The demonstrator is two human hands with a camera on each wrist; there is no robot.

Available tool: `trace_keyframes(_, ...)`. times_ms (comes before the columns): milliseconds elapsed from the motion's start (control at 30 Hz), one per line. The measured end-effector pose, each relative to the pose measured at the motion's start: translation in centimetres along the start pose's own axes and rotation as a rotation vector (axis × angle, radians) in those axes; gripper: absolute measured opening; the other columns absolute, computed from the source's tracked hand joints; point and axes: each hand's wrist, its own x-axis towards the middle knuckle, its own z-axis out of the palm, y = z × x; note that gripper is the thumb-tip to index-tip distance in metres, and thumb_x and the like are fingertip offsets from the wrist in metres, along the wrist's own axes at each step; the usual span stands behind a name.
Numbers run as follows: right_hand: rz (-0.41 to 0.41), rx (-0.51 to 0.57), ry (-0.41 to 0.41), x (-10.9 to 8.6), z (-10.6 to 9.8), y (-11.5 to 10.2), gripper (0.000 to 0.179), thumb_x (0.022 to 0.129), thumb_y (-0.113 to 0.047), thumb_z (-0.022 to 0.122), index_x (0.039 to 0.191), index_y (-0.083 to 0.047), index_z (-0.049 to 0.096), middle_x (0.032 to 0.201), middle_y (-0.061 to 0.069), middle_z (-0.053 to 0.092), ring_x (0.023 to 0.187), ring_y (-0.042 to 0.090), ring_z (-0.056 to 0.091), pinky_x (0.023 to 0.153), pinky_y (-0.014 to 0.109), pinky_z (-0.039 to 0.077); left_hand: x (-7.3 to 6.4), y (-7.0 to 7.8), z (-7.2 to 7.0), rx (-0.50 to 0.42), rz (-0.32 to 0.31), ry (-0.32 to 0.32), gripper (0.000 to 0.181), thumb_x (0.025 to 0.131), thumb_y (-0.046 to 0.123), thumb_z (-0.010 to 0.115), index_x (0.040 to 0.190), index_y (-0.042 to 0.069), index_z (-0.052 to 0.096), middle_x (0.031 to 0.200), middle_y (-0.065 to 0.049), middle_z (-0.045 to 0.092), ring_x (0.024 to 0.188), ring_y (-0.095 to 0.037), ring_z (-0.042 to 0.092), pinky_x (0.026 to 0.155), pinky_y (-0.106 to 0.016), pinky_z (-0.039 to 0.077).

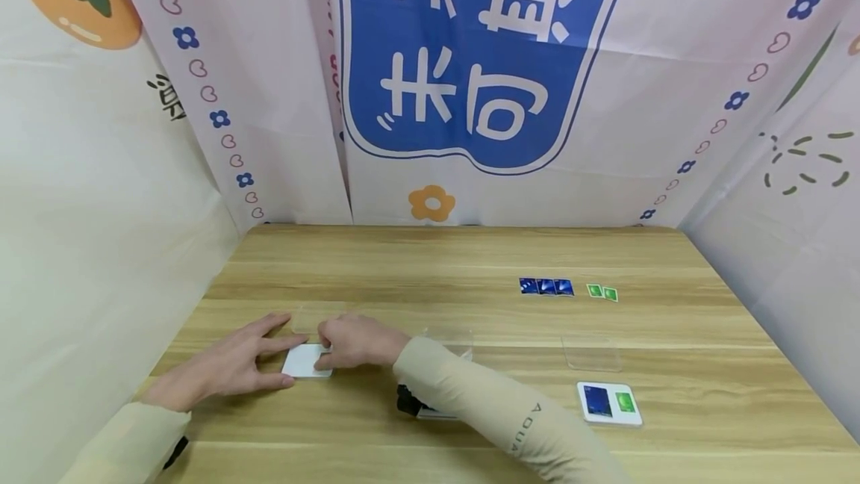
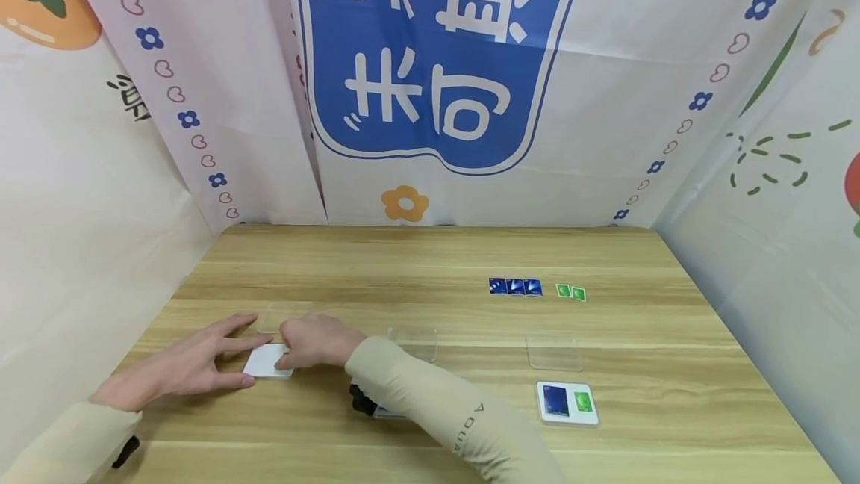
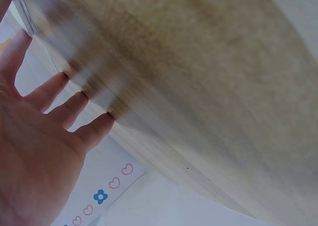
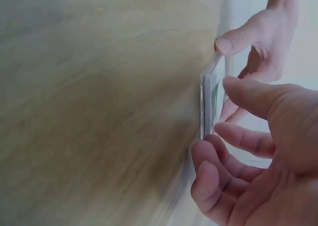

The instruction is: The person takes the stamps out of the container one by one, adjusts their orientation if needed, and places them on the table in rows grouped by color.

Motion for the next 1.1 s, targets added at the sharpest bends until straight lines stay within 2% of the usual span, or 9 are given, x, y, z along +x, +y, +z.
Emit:
trace_keyframes(200,0.004,-0.015,-0.001,-0.07,0.13,-0.12,0.023,0.090,-0.039,0.069,0.090,-0.021,0.055,0.075,-0.011,0.054,0.059,0.005,0.046,0.050,0.018,0.036,0.11,0.00,0.01,-0.006,0.004,0.000,0.069,0.080,0.068,0.065,0.136,0.027,0.060,0.147,-0.026,0.044,0.132,-0.051,0.043,0.097,-0.064,0.044)
trace_keyframes(567,0.023,-0.036,-0.011,-0.13,0.05,-0.51,0.019,0.091,-0.036,0.069,0.092,-0.021,0.057,0.079,-0.011,0.055,0.063,0.005,0.048,0.053,0.018,0.038,0.03,-0.06,0.11,-0.018,0.015,0.019,0.068,0.080,0.067,0.067,0.135,0.027,0.061,0.146,-0.027,0.044,0.131,-0.053,0.043,0.096,-0.065,0.044)
trace_keyframes(933,0.047,-0.008,-0.012,-0.08,-0.28,-0.81,0.020,0.089,-0.031,0.072,0.090,-0.020,0.055,0.078,-0.011,0.055,0.062,0.005,0.048,0.052,0.018,0.038,0.12,-0.02,0.06,-0.017,0.006,0.012,0.069,0.080,0.068,0.065,0.135,0.027,0.060,0.147,-0.027,0.043,0.132,-0.053,0.042,0.097,-0.065,0.044)
trace_keyframes(1100,0.048,-0.010,0.002,-0.13,-0.26,-0.88,0.012,0.091,-0.021,0.069,0.087,-0.021,0.057,0.078,-0.011,0.056,0.065,0.005,0.050,0.055,0.017,0.041,0.18,0.01,0.02,-0.023,0.009,0.005,0.070,0.079,0.068,0.066,0.135,0.026,0.061,0.146,-0.027,0.044,0.131,-0.053,0.043,0.096,-0.066,0.044)
